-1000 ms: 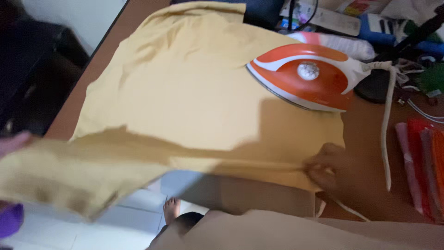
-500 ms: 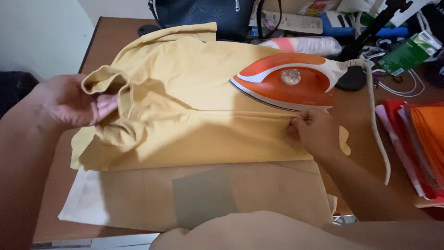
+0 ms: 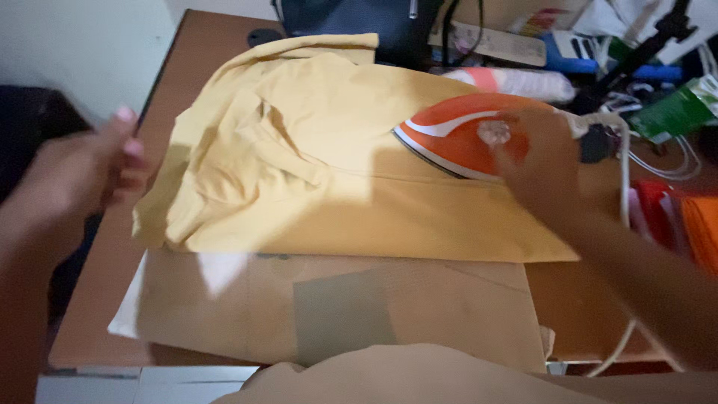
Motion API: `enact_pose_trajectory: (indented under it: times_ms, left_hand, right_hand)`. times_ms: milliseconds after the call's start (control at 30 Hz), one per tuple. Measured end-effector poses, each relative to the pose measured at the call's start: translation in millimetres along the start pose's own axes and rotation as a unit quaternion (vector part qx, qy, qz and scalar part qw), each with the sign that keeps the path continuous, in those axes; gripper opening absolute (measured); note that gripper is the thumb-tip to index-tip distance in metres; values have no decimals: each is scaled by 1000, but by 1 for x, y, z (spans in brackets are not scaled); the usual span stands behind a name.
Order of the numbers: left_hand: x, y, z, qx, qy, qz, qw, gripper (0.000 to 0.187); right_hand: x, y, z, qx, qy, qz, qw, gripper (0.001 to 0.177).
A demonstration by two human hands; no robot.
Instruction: The person irons an orange pair of shorts on a table, folding them neatly after finishing. They then retrieve a yellow hoodie from a laundry bag, unfold it, and iron it on the same table.
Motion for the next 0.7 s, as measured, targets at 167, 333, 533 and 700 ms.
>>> enact_pose_trajectory:
  times_ms: [167, 333, 533, 700]
  left_hand:
    - [13, 61, -67, 26, 51, 168, 984, 85]
    - [9, 72, -86, 10, -26, 251, 968, 63]
    - [10, 97, -71, -167, -8, 159, 973, 45]
    - [21, 80, -64, -144, 5, 34, 989, 49]
  right_hand:
    - [35, -11, 52, -55, 88, -30, 994, 60]
    - [90, -54, 100, 40, 307, -143, 940, 78]
    - [51, 3, 120, -111, 219, -168, 955, 78]
    - [1, 106, 70, -83, 289, -109, 947, 68]
Point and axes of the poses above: each hand's wrist, its own z-axis towards the middle knuckle, its own x-axis out of the palm, y = z × x, the point moved 9 cm from there along z, towards the middle knuckle, and after that the axes turned 15 degrees about x, right-handed, at the moved point
